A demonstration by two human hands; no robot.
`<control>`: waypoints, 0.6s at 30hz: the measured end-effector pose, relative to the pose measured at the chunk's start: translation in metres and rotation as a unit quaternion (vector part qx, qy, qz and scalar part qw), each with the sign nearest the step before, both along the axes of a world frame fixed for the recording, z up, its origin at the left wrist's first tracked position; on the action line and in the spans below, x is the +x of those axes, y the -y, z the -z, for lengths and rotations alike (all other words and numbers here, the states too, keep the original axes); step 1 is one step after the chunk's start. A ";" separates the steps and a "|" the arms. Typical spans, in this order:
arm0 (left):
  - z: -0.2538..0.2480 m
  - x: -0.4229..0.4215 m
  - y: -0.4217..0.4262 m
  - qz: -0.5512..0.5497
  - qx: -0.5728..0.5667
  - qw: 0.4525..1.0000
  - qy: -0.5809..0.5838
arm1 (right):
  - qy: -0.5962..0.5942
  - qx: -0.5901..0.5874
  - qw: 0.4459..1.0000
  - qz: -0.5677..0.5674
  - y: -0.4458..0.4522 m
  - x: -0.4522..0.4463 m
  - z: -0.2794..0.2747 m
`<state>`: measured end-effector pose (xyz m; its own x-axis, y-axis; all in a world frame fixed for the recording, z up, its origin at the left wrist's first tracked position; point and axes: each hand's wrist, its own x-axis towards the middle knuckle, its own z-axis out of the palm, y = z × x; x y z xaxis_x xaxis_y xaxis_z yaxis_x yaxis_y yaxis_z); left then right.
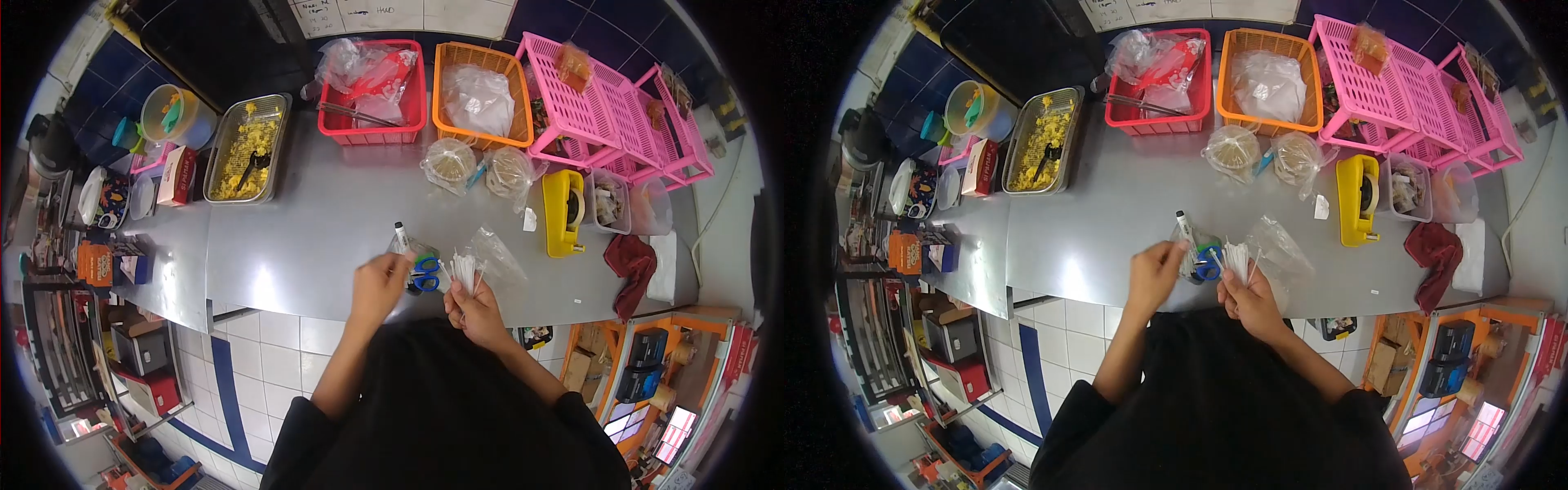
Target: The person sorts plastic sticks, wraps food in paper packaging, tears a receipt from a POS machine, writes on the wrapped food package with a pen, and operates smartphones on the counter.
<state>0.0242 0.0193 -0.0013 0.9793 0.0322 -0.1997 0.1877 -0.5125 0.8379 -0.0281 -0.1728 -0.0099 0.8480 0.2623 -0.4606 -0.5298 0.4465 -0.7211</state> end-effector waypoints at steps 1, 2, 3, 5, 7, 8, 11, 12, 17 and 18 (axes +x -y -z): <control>-0.006 -0.009 0.007 0.000 0.001 1.000 -0.002 | 0.015 -0.012 1.000 -0.006 0.000 0.000 0.000; -0.010 -0.019 0.014 0.019 -0.176 0.984 -0.037 | 0.029 -0.025 0.999 -0.015 -0.001 0.000 0.001; -0.011 -0.025 0.019 0.035 -0.347 0.935 -0.070 | 0.026 -0.024 0.999 -0.018 -0.004 0.001 -0.002; -0.002 -0.031 0.024 0.036 -0.362 0.928 -0.078 | 0.044 -0.048 0.998 -0.026 -0.010 0.004 -0.013; 0.000 -0.032 0.026 0.042 -0.379 0.921 -0.082 | 0.035 -0.054 0.998 -0.020 -0.010 0.004 -0.012; -0.002 -0.032 0.027 0.024 -0.407 0.908 -0.093 | 0.025 -0.060 0.998 -0.012 -0.009 0.005 -0.012; -0.002 -0.031 0.026 0.009 -0.426 0.898 -0.111 | 0.018 -0.051 0.999 0.001 -0.007 0.002 -0.011; -0.002 -0.031 0.025 0.014 -0.418 0.901 -0.118 | 0.019 -0.051 0.999 -0.001 -0.007 0.001 -0.010; -0.004 -0.033 0.028 0.003 -0.432 0.895 -0.111 | 0.061 -0.124 0.990 -0.013 -0.007 0.000 -0.018; -0.004 -0.034 0.028 -0.001 -0.436 0.893 -0.109 | 0.059 -0.124 0.990 -0.013 -0.008 -0.001 -0.021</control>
